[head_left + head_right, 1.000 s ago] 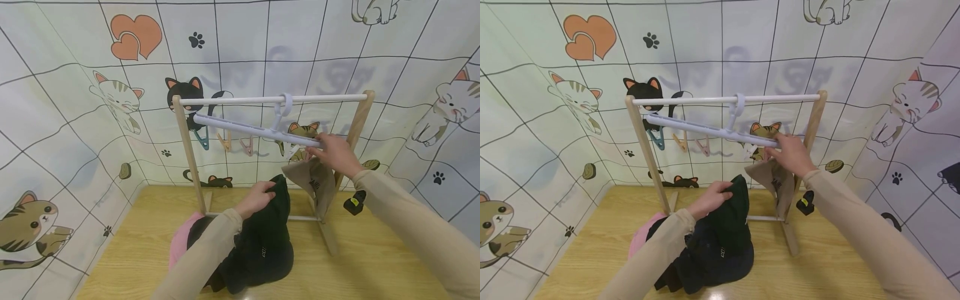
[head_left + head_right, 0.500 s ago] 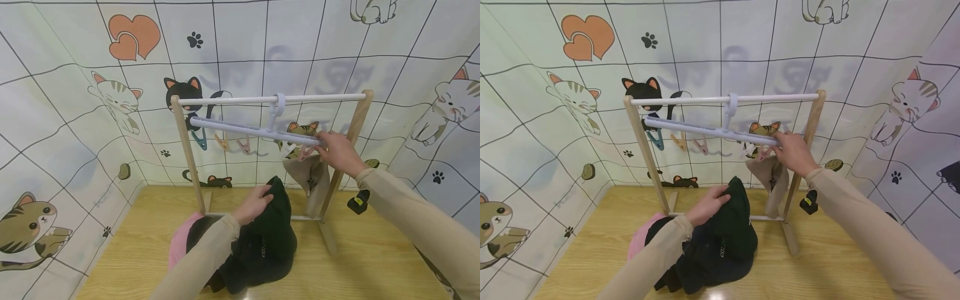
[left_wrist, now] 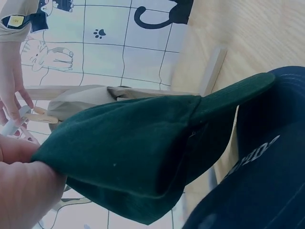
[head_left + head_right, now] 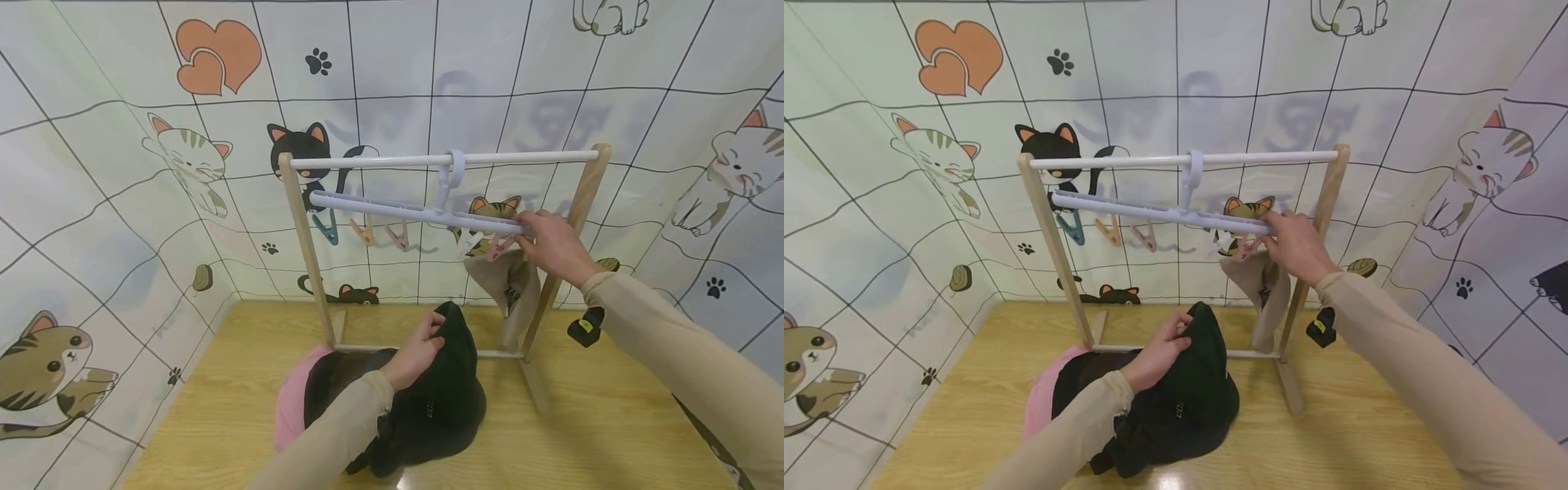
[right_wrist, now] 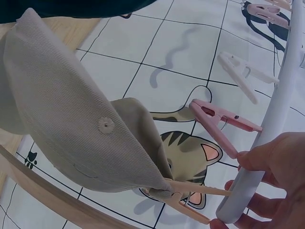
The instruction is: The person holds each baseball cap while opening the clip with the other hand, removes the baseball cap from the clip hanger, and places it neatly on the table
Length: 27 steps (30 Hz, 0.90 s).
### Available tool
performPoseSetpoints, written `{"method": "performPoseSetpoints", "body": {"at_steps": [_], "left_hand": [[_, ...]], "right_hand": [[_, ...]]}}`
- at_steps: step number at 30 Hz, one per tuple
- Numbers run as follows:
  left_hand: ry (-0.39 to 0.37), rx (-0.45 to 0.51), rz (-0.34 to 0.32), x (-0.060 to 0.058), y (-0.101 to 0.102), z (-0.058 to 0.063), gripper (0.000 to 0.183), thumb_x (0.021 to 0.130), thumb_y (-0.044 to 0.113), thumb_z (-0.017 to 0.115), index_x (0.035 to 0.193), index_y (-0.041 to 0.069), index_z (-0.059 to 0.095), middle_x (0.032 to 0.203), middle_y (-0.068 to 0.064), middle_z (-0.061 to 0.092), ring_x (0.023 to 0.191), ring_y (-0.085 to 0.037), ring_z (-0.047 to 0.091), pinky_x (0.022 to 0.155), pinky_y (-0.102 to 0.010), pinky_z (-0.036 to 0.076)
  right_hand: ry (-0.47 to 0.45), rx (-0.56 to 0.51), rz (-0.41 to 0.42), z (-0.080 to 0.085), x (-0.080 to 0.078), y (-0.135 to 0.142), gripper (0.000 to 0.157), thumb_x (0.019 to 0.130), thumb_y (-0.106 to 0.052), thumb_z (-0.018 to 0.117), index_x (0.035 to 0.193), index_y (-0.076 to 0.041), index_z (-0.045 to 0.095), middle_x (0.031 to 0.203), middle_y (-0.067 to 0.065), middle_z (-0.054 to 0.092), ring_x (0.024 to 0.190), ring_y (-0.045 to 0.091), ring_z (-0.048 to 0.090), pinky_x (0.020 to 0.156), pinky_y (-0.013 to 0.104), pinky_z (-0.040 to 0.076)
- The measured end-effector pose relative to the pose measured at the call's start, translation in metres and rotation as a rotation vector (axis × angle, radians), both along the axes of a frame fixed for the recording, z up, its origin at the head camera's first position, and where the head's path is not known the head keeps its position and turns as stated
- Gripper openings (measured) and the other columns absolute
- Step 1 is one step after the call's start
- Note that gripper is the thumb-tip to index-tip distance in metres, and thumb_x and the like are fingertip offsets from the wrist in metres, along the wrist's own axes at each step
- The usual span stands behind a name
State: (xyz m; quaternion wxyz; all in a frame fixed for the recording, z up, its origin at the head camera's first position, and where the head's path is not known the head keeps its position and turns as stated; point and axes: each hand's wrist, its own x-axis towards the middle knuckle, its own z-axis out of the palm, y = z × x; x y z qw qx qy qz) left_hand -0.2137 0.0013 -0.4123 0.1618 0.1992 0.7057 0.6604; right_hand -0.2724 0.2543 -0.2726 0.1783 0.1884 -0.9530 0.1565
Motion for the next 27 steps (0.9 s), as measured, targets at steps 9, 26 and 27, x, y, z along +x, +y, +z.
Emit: {"method": "performPoseSetpoints", "body": {"at_steps": [9,26,27], "left_hand": [[-0.043,0.000,-0.050,0.009,-0.002,-0.008,0.026,0.097,-0.002,0.037,0.123,0.001,0.039,0.141,-0.018,0.037,0.136,-0.032,0.029,0.106,-0.050,0.028],[-0.113,-0.128,-0.012,0.019,-0.019,-0.002,0.014,0.095,0.011,0.058,0.090,0.004,0.048,0.072,-0.002,0.043,0.059,-0.015,0.040,0.057,-0.028,0.039],[-0.125,-0.126,-0.008,0.019,-0.019,-0.002,0.014,0.095,0.012,0.058,0.089,0.005,0.048,0.072,-0.002,0.044,0.059,-0.014,0.041,0.057,-0.027,0.040]], "right_hand": [[0.005,-0.022,0.000,0.000,0.002,-0.003,0.032,0.092,-0.003,0.061,0.121,0.010,0.056,0.106,0.032,0.056,0.086,0.042,0.056,0.066,0.050,0.042],[-0.013,-0.024,0.001,-0.002,0.003,-0.002,0.034,0.093,-0.006,0.061,0.122,0.010,0.055,0.108,0.032,0.056,0.092,0.043,0.057,0.070,0.051,0.043],[-0.012,-0.023,0.002,-0.003,0.003,-0.002,0.034,0.093,-0.006,0.061,0.122,0.010,0.055,0.108,0.032,0.056,0.092,0.043,0.057,0.070,0.051,0.043]]}}
